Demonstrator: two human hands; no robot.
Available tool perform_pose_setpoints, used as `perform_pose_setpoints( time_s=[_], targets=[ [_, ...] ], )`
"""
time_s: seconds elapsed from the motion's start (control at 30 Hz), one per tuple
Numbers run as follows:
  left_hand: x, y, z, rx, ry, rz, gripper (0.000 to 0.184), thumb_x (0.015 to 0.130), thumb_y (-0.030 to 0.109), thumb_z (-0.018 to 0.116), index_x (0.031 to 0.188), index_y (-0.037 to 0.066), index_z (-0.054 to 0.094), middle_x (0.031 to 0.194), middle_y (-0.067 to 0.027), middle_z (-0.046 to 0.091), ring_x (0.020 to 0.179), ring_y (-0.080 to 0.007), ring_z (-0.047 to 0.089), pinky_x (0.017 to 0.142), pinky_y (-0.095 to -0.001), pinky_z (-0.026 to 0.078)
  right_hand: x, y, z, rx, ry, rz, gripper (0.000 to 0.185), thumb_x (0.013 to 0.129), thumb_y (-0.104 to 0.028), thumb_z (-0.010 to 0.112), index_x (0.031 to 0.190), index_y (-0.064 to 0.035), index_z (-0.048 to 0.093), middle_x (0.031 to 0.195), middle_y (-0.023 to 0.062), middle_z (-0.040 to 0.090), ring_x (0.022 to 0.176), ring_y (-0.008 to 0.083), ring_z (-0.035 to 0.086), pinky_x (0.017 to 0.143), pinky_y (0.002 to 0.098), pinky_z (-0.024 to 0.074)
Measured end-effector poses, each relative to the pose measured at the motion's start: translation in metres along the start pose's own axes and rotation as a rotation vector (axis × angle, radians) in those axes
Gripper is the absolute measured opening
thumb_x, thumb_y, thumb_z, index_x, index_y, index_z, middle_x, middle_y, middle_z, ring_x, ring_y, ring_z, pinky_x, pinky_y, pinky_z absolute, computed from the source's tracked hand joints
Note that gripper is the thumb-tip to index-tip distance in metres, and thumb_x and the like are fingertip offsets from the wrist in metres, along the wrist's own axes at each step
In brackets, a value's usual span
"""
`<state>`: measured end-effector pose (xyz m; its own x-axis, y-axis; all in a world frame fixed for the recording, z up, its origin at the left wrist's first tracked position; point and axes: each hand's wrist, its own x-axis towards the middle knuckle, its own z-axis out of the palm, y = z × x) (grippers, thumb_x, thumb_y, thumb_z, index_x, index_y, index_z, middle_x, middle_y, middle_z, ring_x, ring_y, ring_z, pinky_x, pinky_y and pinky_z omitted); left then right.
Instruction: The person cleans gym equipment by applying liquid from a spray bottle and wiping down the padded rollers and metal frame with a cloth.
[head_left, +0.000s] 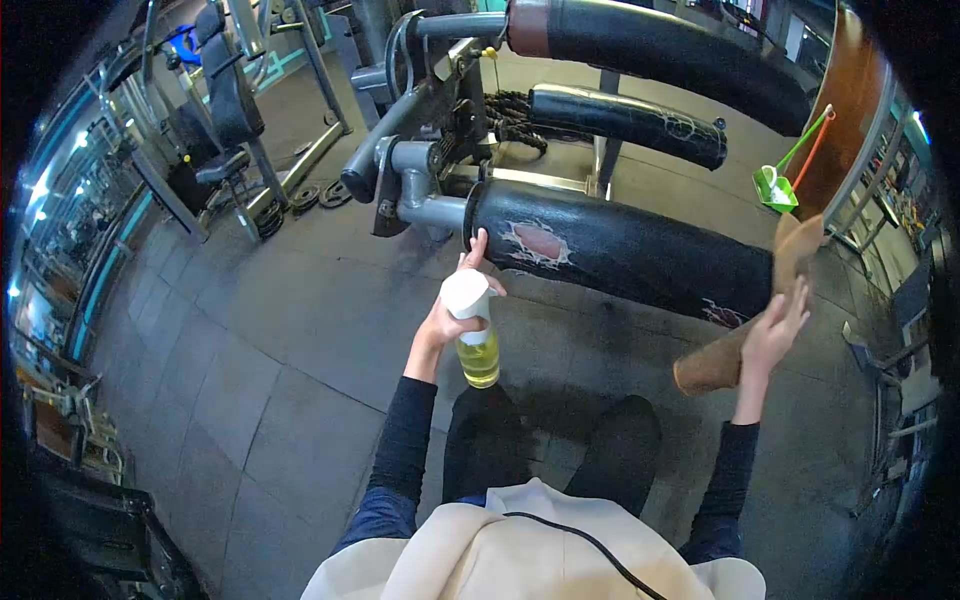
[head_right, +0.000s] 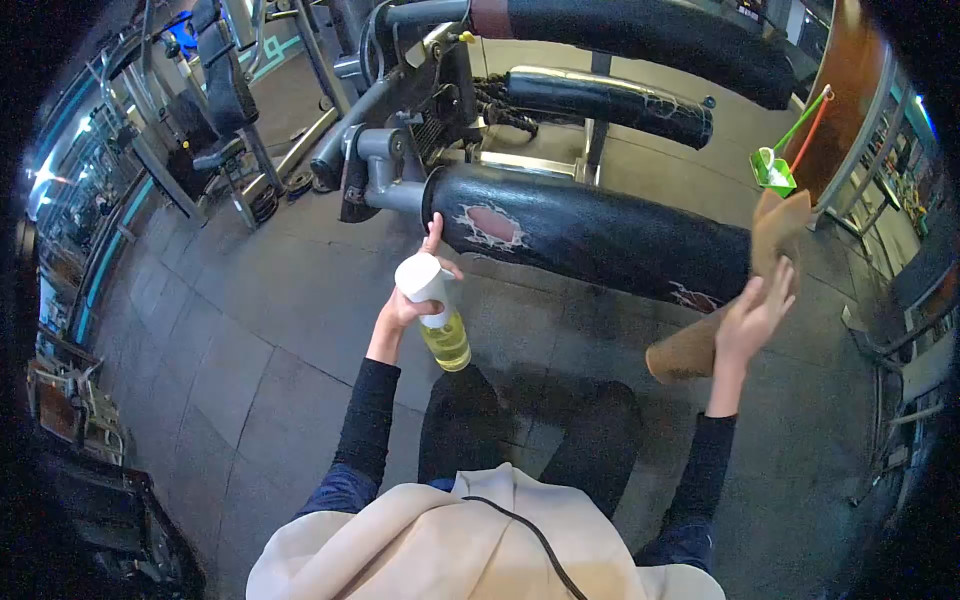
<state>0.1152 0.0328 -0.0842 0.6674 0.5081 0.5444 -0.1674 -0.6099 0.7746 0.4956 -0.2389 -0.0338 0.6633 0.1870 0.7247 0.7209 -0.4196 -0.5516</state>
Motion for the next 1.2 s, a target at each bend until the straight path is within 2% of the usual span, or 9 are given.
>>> perform_pose_setpoints(
  time_s=[0.03,0.17,0.67,0.77,0.83,1.0,1.1,1.13,1.2],
  targets=[
    [0.0,0.0,-0.001,-0.038,-0.019,0.001,0.044,0.037,0.015,0.061,0.08,0.007,0.068,0.152,-0.015,0.012,0.141,-0.0327,0.009,0.111,-0.0513,0.003,-0.008,-0.025,0.005,-0.163,0.106,-0.317,0.044,0.095,-0.026,0.039,0.132,-0.0018,0.044,0.138,0.0144,0.042,0.13,0.0295,0.037,0.109,0.0467,0.0215],
    [0.001,-0.003,0.001,-0.031,-0.026,0.034,0.045,0.037,0.018,0.063,0.08,0.008,0.068,0.152,-0.0147,0.012,0.141,-0.0345,0.007,0.111,-0.0518,0.004,-0.042,-0.087,0.039,-0.111,-0.037,-0.498,0.042,0.094,-0.027,0.042,0.131,-0.0061,0.047,0.137,0.0111,0.044,0.131,0.0271,0.037,0.109,0.0446,0.0223],
    [0.0,-0.011,-0.002,-0.068,-0.04,0.038,0.057,0.039,0.021,0.066,0.094,0.006,0.068,0.152,-0.0173,0.011,0.141,-0.0324,0.007,0.112,-0.0479,-0.001,-0.101,-0.264,0.148,0.065,-0.182,-0.789,0.05,0.085,-0.031,0.054,0.126,-0.0027,0.049,0.132,0.0159,0.048,0.12,0.0291,0.049,0.104,0.0405,0.0347],
    [-0.008,-0.026,0.0,-0.158,0.019,-0.04,0.079,0.04,0.021,0.066,0.115,0.001,0.058,0.143,-0.0174,0.036,0.141,-0.0275,0.012,0.113,-0.0459,-0.002,-0.107,-0.255,0.14,0.05,-0.22,-0.91,0.053,0.083,-0.027,0.053,0.13,-0.004,0.046,0.137,0.0151,0.044,0.124,0.0277,0.044,0.106,0.0405,0.0317],
    [-0.011,-0.024,0.002,-0.258,0.036,-0.117,0.101,0.04,0.019,0.066,0.134,-0.003,0.037,0.098,-0.0074,0.066,0.127,-0.0227,0.04,0.114,-0.0423,0.002,-0.121,-0.242,0.132,0.083,-0.252,-0.894,0.051,0.083,-0.021,0.049,0.132,-0.0077,0.044,0.139,0.0116,0.041,0.127,0.0246,0.041,0.107,0.0379,0.0296],
    [-0.02,-0.023,-0.001,-0.392,-0.007,-0.275,0.098,0.04,0.018,0.065,0.133,0.0,0.041,0.115,-0.0096,0.061,0.121,-0.0236,0.047,0.113,-0.0426,0.004,-0.128,-0.167,0.124,-0.117,-0.178,-1.092,0.048,0.084,-0.019,0.046,0.132,-0.0214,0.046,0.134,-0.0002,0.048,0.12,0.0106,0.046,0.101,0.0311,0.0344],
    [-0.002,0.004,0.009,-0.214,0.156,0.027,0.089,0.038,0.019,0.064,0.124,0.002,0.048,0.14,-0.0135,0.042,0.129,-0.0254,0.039,0.113,-0.0454,0.003,-0.129,-0.089,0.128,-0.325,-0.813,-0.883,0.03,0.076,-0.022,0.055,0.104,-0.0184,0.063,0.1,-0.0007,0.061,0.101,0.0141,0.054,0.09,0.0362,0.0431],
    [-0.002,-0.006,-0.004,-0.088,-0.071,-0.021,0.085,0.036,0.02,0.063,0.119,0.003,0.052,0.151,-0.0131,0.019,0.137,-0.0265,0.026,0.112,-0.0486,-0.001,-0.129,-0.051,0.141,-0.187,-0.144,-1.05,0.025,0.073,-0.024,0.058,0.096,-0.0167,0.066,0.102,0.0013,0.06,0.105,0.0189,0.052,0.094,0.0411,0.041],
    [0.0,-0.008,-0.005,-0.051,-0.057,0.0,0.081,0.036,0.02,0.062,0.115,0.004,0.056,0.151,-0.013,0.018,0.139,-0.0268,0.021,0.111,-0.0491,-0.002,-0.122,0.002,0.128,-0.302,-0.179,-0.958,0.034,0.078,-0.028,0.058,0.108,-0.0145,0.062,0.109,0.0058,0.059,0.112,0.0235,0.049,0.102,0.0478,0.032]
  ],
)
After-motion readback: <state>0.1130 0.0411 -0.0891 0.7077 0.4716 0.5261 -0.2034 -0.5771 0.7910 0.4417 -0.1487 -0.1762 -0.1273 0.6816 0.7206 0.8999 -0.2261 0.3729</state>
